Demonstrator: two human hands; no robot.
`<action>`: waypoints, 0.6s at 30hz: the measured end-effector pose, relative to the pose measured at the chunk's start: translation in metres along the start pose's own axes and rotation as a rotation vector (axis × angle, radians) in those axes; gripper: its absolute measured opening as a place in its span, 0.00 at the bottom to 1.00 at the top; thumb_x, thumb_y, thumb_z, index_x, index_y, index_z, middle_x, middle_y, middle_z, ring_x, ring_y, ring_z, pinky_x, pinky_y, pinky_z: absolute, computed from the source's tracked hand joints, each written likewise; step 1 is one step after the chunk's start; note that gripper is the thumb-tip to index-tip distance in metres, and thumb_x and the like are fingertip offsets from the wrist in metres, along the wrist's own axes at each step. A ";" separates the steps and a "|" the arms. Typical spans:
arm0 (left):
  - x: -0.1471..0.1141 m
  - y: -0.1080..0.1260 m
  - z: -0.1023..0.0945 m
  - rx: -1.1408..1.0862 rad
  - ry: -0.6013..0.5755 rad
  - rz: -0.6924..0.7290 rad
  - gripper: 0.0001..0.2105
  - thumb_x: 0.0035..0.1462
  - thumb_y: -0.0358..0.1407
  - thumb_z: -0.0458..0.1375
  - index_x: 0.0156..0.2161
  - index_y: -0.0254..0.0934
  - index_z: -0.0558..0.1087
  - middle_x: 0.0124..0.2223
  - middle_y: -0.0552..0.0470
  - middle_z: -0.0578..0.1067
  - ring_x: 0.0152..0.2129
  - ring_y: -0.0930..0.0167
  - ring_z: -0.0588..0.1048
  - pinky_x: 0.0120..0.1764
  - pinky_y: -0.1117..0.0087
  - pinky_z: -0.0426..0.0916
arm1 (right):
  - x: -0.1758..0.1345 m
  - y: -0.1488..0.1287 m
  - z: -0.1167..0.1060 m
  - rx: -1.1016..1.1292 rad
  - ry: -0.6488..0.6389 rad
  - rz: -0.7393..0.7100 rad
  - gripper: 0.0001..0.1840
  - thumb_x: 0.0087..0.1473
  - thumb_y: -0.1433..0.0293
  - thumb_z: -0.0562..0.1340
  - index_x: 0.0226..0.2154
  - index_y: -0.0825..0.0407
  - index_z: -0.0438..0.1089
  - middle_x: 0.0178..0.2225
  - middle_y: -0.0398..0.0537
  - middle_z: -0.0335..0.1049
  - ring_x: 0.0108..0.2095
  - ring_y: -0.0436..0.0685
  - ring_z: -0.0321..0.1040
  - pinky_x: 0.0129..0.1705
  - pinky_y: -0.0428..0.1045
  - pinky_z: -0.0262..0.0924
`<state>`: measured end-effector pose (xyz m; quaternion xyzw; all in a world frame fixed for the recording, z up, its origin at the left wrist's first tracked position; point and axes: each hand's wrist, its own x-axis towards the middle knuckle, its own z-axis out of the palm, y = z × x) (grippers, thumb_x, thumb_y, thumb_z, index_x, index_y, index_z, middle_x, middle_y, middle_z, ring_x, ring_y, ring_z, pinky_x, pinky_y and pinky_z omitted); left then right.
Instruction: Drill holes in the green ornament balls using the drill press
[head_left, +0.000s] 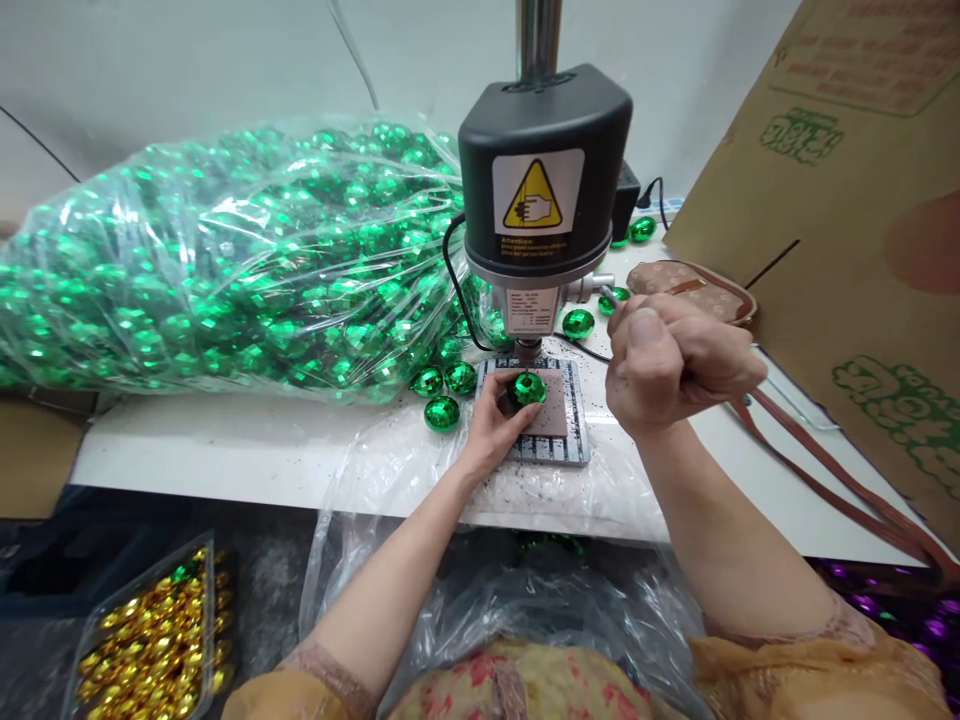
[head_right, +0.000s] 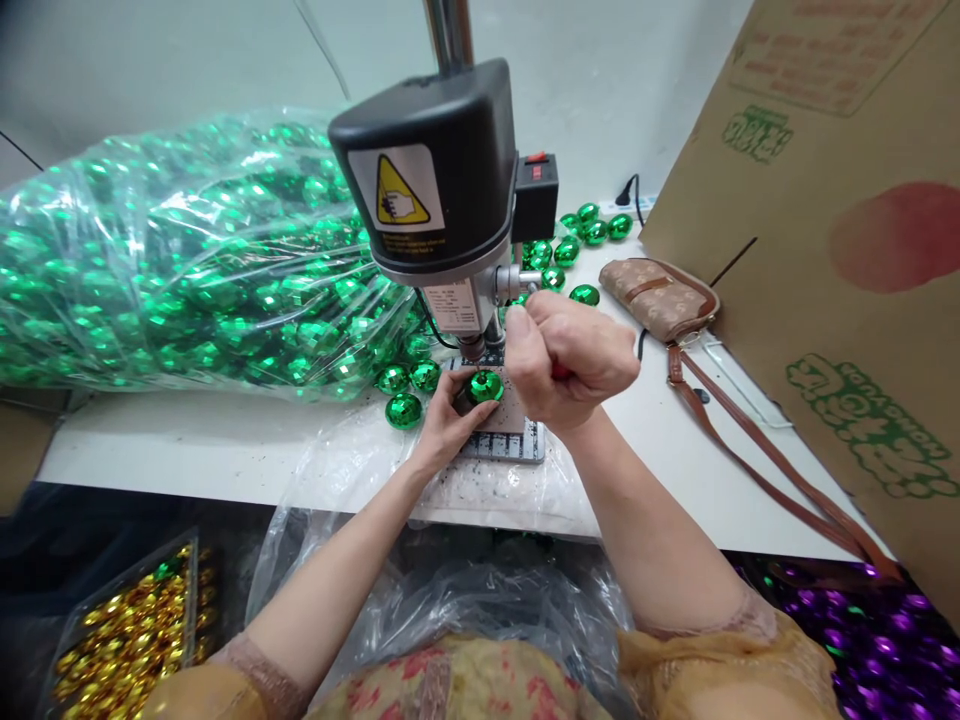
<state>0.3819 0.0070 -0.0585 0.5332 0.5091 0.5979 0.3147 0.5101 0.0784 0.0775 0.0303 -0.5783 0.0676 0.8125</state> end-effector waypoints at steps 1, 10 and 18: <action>0.000 0.000 0.000 0.003 0.001 0.002 0.23 0.52 0.41 0.68 0.51 0.38 0.68 0.49 0.47 0.73 0.48 0.66 0.73 0.53 0.64 0.68 | 0.000 0.000 -0.001 0.005 -0.009 0.003 0.26 0.53 0.79 0.59 0.18 0.53 0.39 0.15 0.36 0.40 0.15 0.41 0.42 0.17 0.45 0.42; 0.000 0.000 0.000 0.024 0.007 0.018 0.22 0.52 0.40 0.68 0.50 0.38 0.68 0.49 0.47 0.73 0.48 0.66 0.73 0.52 0.64 0.69 | -0.009 -0.003 -0.009 0.023 -0.079 0.010 0.23 0.50 0.81 0.58 0.17 0.53 0.43 0.16 0.37 0.44 0.16 0.42 0.46 0.18 0.46 0.43; 0.001 0.001 0.002 0.051 0.028 0.003 0.22 0.52 0.40 0.68 0.50 0.39 0.67 0.49 0.47 0.73 0.47 0.66 0.74 0.51 0.64 0.69 | 0.014 -0.019 0.000 -0.064 -0.055 0.251 0.25 0.57 0.76 0.59 0.14 0.54 0.47 0.15 0.37 0.42 0.15 0.41 0.46 0.19 0.47 0.38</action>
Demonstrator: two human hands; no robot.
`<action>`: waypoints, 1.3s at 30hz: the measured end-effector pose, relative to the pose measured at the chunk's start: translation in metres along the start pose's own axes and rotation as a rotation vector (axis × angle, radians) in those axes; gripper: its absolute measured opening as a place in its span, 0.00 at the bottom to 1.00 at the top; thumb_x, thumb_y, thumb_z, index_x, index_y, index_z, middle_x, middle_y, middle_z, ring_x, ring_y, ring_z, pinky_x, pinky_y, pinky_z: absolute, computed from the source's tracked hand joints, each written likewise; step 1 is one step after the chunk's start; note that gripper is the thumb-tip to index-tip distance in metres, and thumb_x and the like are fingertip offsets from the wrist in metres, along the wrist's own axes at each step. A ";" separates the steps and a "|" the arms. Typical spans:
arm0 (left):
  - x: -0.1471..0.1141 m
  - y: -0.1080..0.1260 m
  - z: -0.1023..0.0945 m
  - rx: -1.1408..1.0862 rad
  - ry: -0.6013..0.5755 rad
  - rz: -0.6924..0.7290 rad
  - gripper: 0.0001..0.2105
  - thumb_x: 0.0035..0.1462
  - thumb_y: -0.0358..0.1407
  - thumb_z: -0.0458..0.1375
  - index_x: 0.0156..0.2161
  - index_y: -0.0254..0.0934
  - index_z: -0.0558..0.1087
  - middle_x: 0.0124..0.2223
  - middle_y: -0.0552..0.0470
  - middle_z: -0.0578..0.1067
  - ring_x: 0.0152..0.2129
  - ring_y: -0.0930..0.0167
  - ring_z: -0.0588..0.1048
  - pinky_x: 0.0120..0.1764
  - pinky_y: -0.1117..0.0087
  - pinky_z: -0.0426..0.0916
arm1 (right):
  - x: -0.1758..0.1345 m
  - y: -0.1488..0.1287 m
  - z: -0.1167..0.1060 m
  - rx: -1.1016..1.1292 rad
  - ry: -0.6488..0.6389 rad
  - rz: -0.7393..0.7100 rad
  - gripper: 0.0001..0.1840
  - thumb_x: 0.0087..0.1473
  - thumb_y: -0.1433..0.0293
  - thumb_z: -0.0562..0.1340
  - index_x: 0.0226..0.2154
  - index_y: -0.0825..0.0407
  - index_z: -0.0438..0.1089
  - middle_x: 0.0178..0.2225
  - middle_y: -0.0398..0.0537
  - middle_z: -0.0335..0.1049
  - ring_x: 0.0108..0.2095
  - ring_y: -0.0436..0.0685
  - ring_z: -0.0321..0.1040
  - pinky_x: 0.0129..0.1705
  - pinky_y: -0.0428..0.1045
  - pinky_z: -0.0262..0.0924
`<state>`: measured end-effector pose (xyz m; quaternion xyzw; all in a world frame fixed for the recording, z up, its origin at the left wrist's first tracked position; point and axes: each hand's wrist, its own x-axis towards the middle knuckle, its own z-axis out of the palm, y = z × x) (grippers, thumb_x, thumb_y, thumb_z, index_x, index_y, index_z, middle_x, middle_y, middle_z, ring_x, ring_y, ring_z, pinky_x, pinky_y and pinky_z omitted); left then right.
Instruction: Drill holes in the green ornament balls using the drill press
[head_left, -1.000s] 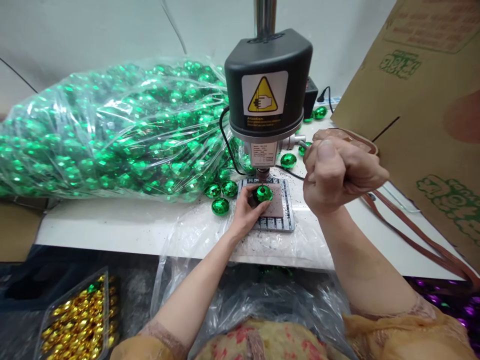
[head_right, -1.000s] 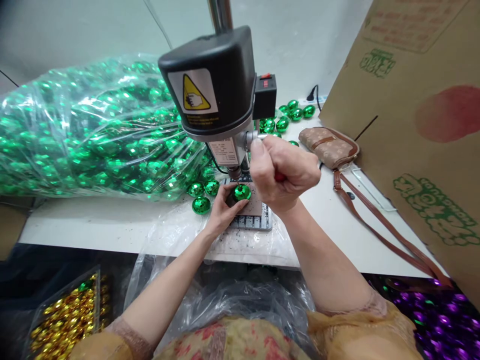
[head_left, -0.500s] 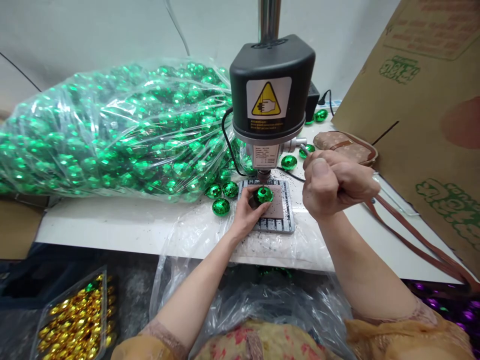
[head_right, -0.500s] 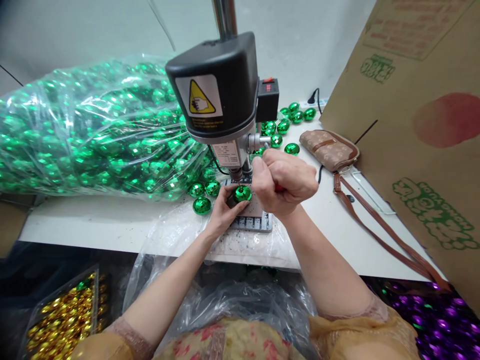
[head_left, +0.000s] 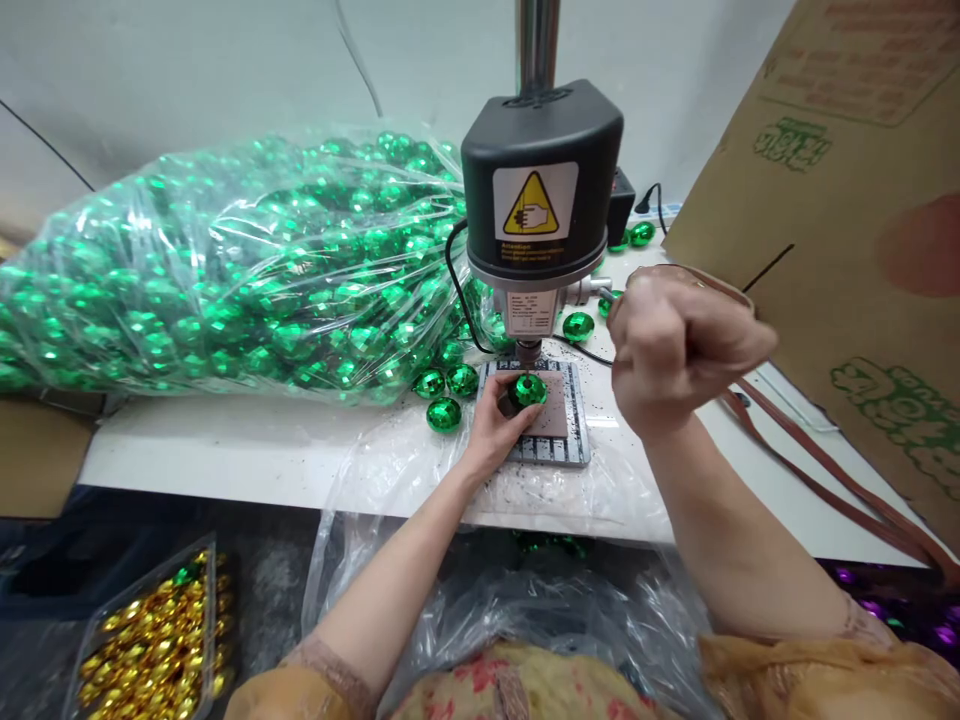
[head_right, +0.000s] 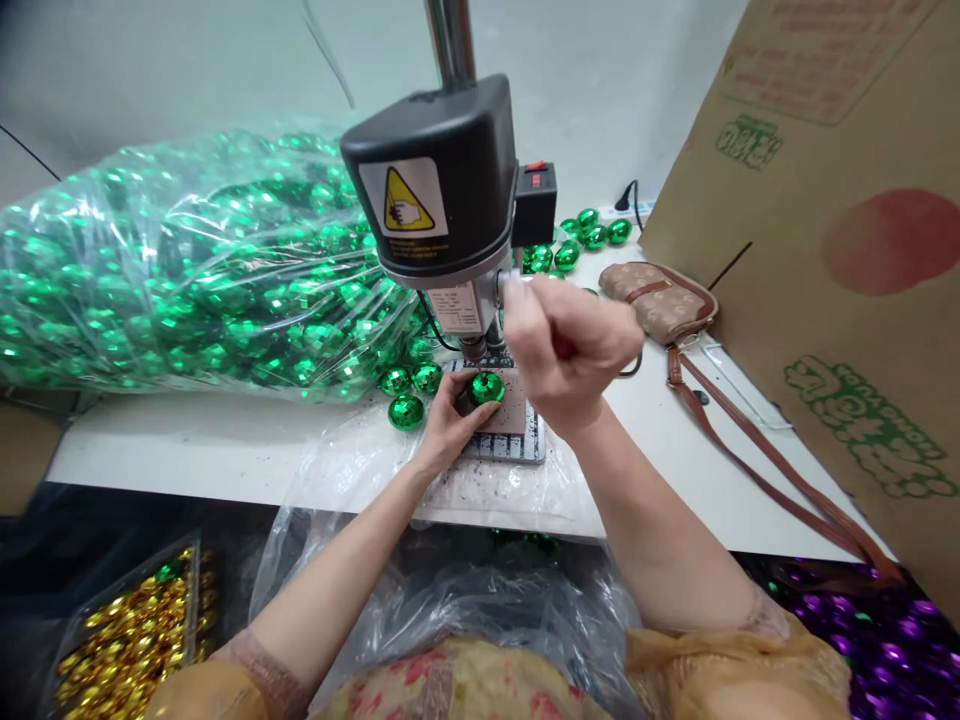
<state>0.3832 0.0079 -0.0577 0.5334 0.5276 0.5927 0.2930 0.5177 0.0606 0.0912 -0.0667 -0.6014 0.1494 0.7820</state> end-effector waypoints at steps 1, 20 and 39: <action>0.000 0.000 0.001 0.018 0.018 -0.004 0.22 0.52 0.40 0.68 0.49 0.39 0.67 0.48 0.48 0.74 0.46 0.66 0.74 0.51 0.64 0.70 | 0.007 -0.003 0.003 -0.009 0.019 0.069 0.25 0.57 0.75 0.59 0.14 0.54 0.49 0.14 0.37 0.42 0.15 0.41 0.46 0.20 0.47 0.38; -0.154 0.027 -0.041 0.504 -0.426 0.450 0.23 0.48 0.46 0.70 0.51 0.52 0.74 0.48 0.44 0.78 0.34 0.58 0.79 0.33 0.56 0.76 | 0.027 0.007 0.014 -0.001 0.114 0.107 0.28 0.56 0.66 0.64 0.15 0.52 0.47 0.14 0.36 0.43 0.15 0.42 0.47 0.21 0.47 0.38; -0.024 0.014 -0.063 0.015 0.043 -0.163 0.25 0.57 0.46 0.62 0.57 0.40 0.67 0.49 0.46 0.75 0.40 0.69 0.76 0.44 0.67 0.73 | 0.026 0.001 0.013 -0.019 0.103 0.147 0.25 0.58 0.72 0.60 0.16 0.53 0.49 0.15 0.36 0.44 0.16 0.42 0.49 0.22 0.47 0.41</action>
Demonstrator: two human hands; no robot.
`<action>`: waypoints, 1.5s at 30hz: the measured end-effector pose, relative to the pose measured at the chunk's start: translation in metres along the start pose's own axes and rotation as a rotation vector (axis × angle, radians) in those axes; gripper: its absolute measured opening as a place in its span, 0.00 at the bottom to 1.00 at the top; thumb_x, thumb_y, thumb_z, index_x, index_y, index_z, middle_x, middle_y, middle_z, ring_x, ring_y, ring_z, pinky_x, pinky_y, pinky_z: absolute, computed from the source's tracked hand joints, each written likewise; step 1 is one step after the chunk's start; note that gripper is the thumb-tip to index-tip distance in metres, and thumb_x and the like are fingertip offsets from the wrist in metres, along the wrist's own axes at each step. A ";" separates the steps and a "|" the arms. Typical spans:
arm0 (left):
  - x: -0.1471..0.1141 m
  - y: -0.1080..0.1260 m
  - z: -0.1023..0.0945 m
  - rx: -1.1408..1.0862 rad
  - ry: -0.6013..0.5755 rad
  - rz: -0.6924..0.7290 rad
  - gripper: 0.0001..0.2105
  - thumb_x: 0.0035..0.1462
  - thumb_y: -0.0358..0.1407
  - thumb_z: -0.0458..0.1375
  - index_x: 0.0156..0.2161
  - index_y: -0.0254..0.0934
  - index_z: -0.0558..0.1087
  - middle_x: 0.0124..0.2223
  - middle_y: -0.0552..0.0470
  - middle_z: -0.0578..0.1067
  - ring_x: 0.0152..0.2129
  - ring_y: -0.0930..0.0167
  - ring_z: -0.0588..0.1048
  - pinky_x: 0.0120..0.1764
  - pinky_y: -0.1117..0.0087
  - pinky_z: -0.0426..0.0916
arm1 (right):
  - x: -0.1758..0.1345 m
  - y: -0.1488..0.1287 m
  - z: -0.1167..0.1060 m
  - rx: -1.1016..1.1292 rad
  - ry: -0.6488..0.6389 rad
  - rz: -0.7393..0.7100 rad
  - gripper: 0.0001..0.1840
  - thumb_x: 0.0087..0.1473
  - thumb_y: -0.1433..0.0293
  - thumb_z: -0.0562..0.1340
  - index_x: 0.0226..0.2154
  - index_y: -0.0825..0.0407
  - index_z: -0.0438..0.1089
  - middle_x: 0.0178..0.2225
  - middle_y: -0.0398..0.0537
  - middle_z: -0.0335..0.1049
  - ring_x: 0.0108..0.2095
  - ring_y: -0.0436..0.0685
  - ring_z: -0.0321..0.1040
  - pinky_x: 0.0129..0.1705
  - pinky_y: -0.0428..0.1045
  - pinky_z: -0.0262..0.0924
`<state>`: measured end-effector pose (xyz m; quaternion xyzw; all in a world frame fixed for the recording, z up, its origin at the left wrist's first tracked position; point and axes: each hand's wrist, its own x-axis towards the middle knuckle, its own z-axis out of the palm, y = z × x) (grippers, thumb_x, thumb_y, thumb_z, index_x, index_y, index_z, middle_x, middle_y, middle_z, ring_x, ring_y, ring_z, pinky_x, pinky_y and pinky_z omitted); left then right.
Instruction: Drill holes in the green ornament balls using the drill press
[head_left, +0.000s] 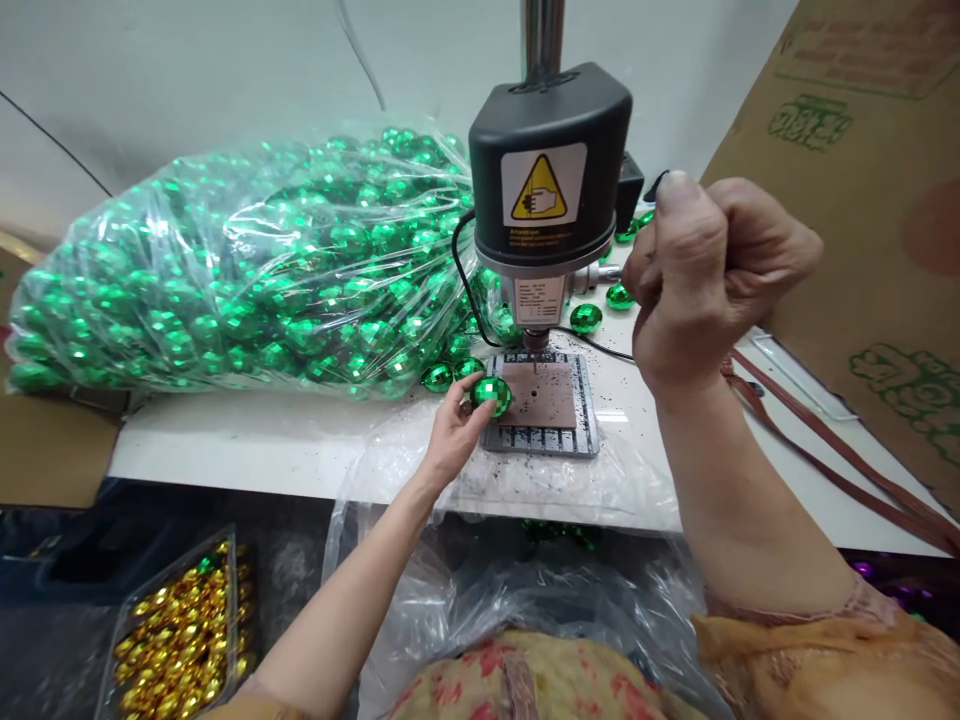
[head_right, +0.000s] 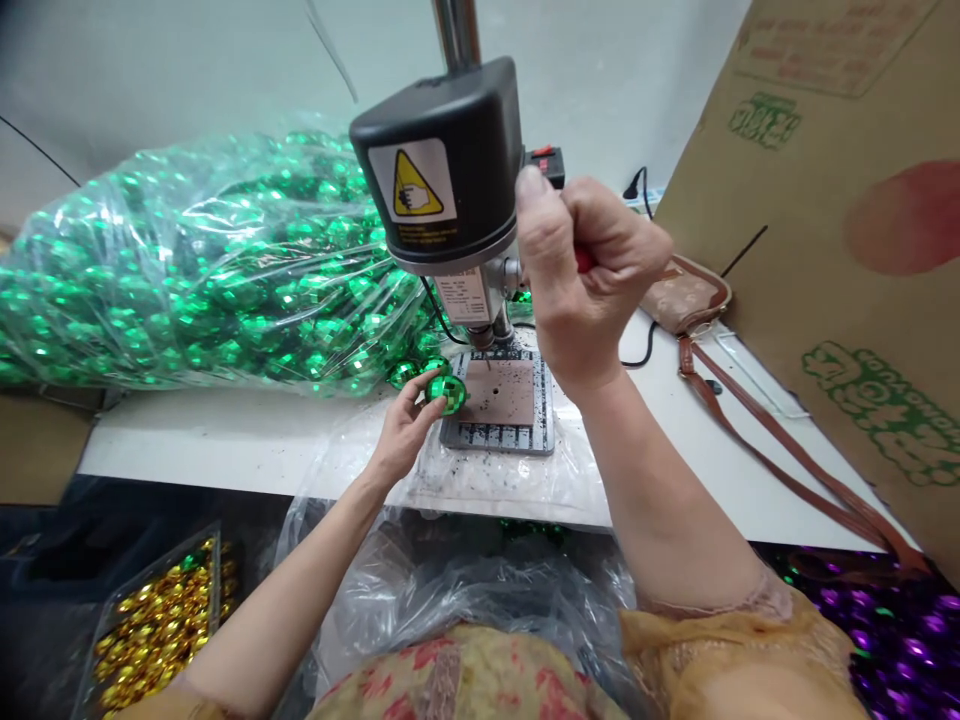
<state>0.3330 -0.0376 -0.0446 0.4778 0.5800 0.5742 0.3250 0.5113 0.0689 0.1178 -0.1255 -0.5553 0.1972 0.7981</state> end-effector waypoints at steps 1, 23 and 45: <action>0.005 -0.001 0.006 -0.049 -0.012 -0.028 0.26 0.57 0.48 0.62 0.57 0.40 0.67 0.49 0.46 0.75 0.40 0.69 0.76 0.43 0.67 0.73 | 0.000 0.000 0.000 -0.007 -0.007 -0.017 0.25 0.58 0.70 0.61 0.15 0.52 0.49 0.14 0.36 0.44 0.15 0.42 0.48 0.21 0.47 0.41; 0.033 -0.006 0.045 0.198 -0.057 0.144 0.25 0.48 0.40 0.70 0.52 0.39 0.72 0.45 0.47 0.78 0.38 0.68 0.76 0.41 0.67 0.72 | 0.000 -0.008 -0.001 -0.129 -0.046 0.037 0.26 0.60 0.68 0.59 0.16 0.52 0.48 0.16 0.37 0.43 0.16 0.42 0.48 0.21 0.47 0.46; 0.024 -0.008 0.059 0.237 -0.044 0.172 0.25 0.50 0.36 0.69 0.53 0.40 0.70 0.53 0.46 0.75 0.51 0.61 0.73 0.56 0.57 0.66 | -0.019 0.002 -0.008 -0.054 -0.050 -0.085 0.28 0.60 0.67 0.58 0.16 0.53 0.44 0.14 0.38 0.42 0.16 0.42 0.47 0.20 0.48 0.41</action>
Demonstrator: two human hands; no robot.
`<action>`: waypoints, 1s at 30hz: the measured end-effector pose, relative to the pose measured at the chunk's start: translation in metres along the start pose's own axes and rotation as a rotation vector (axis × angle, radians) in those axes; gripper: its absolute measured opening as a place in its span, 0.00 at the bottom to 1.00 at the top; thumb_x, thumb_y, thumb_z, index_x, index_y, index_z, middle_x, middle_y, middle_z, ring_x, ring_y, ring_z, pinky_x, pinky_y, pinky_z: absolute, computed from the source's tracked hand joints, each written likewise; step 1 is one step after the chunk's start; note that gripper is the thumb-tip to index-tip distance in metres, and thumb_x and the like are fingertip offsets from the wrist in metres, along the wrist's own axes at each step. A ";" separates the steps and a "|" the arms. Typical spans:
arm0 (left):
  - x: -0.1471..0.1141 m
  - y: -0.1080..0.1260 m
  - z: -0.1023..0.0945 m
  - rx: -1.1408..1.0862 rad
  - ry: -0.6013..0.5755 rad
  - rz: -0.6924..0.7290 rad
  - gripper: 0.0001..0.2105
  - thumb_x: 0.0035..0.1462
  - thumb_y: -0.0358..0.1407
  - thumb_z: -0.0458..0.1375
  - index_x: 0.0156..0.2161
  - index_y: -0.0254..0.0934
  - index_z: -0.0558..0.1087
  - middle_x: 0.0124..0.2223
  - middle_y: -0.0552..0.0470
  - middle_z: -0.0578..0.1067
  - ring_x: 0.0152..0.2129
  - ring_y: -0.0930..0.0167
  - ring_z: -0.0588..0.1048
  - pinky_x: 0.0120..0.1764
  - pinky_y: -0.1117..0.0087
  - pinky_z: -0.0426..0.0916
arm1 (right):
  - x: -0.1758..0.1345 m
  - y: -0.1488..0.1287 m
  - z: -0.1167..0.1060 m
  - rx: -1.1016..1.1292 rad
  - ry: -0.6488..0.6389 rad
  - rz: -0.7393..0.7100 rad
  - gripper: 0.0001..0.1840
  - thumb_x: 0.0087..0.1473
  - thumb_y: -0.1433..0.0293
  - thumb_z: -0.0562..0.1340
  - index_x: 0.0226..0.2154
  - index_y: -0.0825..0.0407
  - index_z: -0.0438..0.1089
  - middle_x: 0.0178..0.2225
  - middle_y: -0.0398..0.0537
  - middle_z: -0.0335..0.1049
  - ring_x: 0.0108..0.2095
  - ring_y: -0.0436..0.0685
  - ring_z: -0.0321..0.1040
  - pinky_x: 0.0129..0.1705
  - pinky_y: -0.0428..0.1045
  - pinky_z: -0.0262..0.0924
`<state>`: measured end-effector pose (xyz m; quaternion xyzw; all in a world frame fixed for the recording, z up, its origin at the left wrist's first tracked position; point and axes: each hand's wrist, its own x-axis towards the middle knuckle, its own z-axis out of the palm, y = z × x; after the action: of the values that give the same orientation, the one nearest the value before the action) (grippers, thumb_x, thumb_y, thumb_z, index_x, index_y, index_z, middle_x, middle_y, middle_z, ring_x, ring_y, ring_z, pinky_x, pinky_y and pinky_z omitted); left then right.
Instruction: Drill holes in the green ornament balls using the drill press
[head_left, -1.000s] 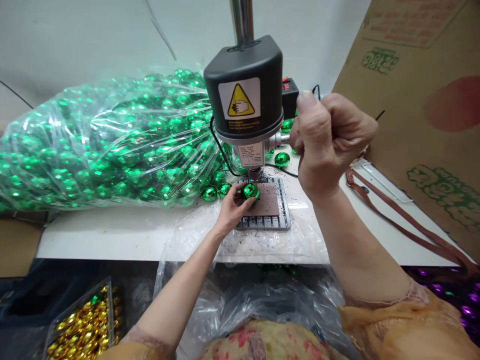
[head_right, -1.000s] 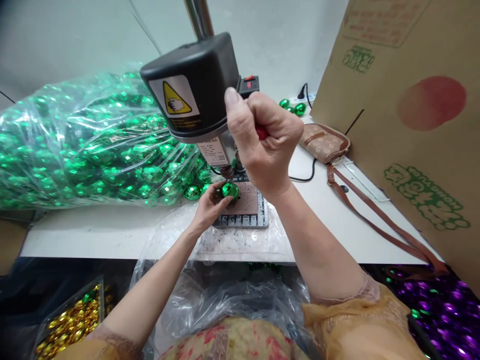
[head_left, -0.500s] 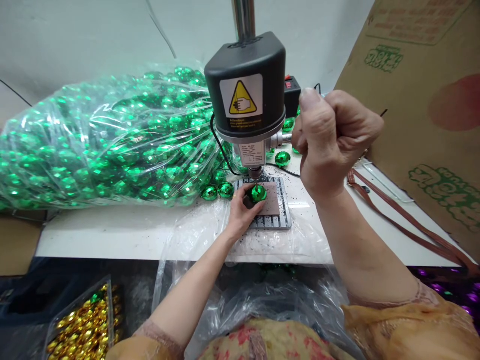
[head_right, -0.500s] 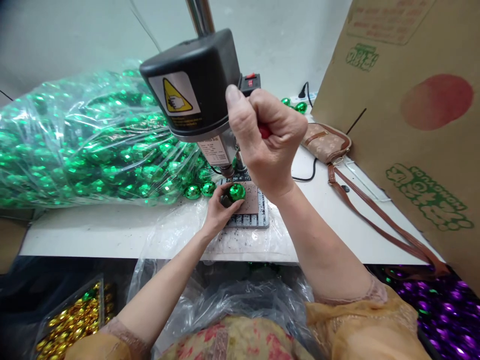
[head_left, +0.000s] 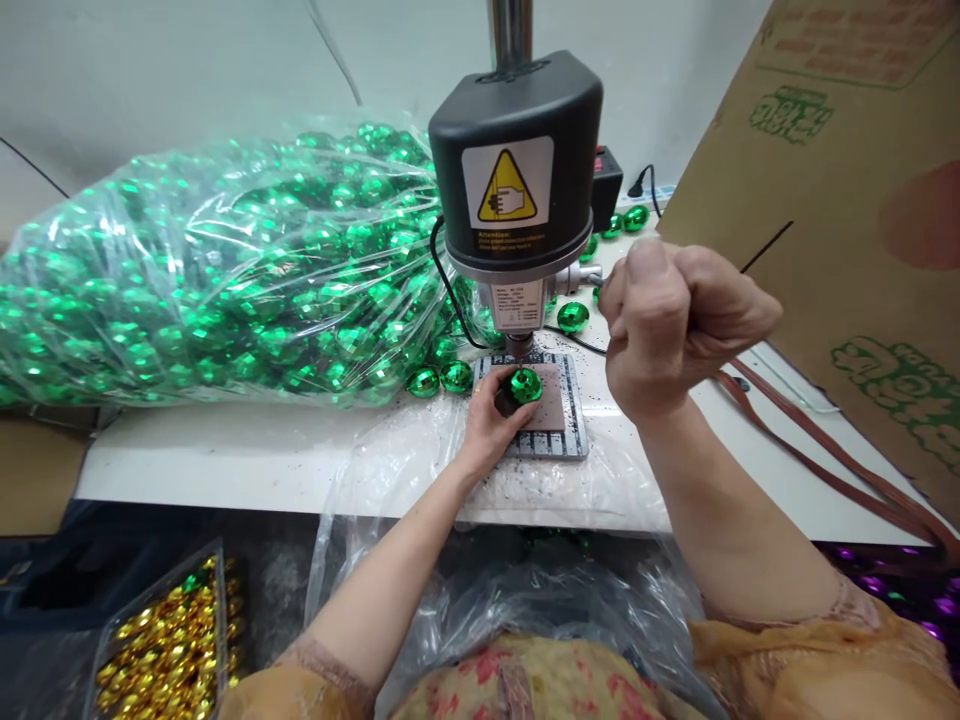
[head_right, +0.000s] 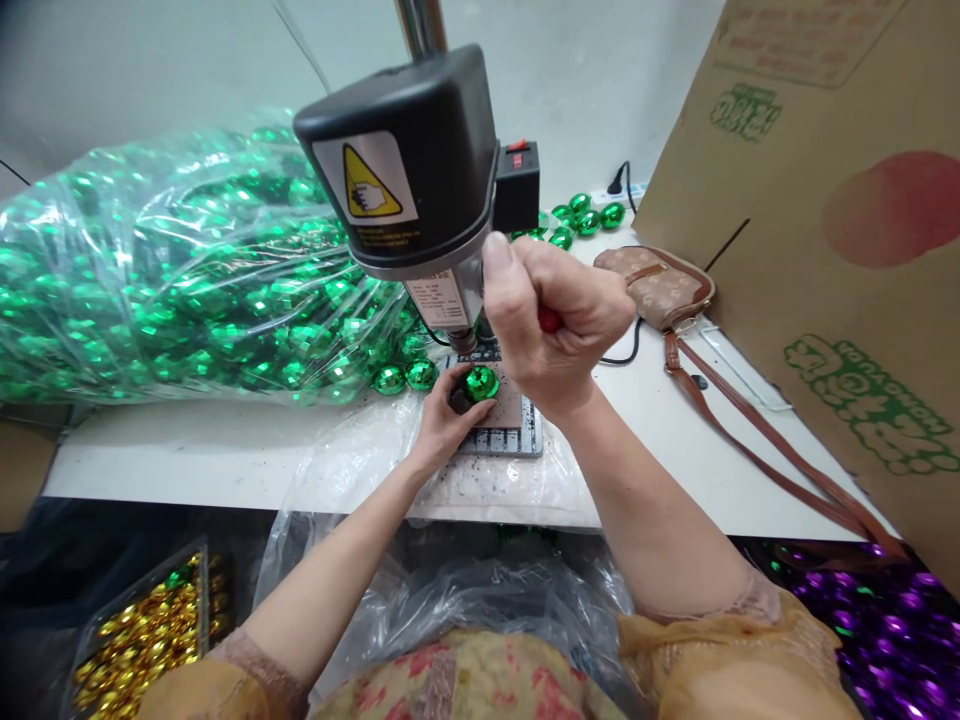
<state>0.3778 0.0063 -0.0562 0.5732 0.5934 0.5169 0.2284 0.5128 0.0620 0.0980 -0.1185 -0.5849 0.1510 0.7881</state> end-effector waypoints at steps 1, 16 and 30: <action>0.000 -0.001 0.000 0.002 0.000 0.005 0.25 0.50 0.37 0.69 0.53 0.40 0.70 0.53 0.46 0.75 0.51 0.61 0.73 0.56 0.57 0.66 | -0.001 0.001 0.000 0.013 0.000 -0.022 0.28 0.61 0.68 0.58 0.16 0.53 0.43 0.15 0.38 0.41 0.16 0.41 0.46 0.20 0.47 0.40; -0.001 -0.003 0.000 0.000 -0.002 0.034 0.25 0.51 0.39 0.68 0.54 0.40 0.70 0.54 0.45 0.75 0.52 0.61 0.73 0.57 0.57 0.66 | -0.008 0.017 -0.002 0.078 0.021 -0.264 0.27 0.57 0.77 0.58 0.16 0.54 0.40 0.14 0.36 0.40 0.14 0.39 0.45 0.19 0.45 0.39; -0.001 -0.002 0.000 0.000 0.004 0.034 0.24 0.51 0.38 0.68 0.54 0.40 0.70 0.54 0.45 0.75 0.53 0.61 0.73 0.57 0.56 0.66 | -0.021 0.026 -0.007 0.129 -0.006 -0.322 0.25 0.52 0.80 0.58 0.18 0.52 0.40 0.16 0.37 0.42 0.16 0.42 0.44 0.18 0.45 0.44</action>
<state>0.3778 0.0056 -0.0582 0.5821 0.5840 0.5218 0.2186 0.5111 0.0776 0.0681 0.0279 -0.5877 0.0605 0.8063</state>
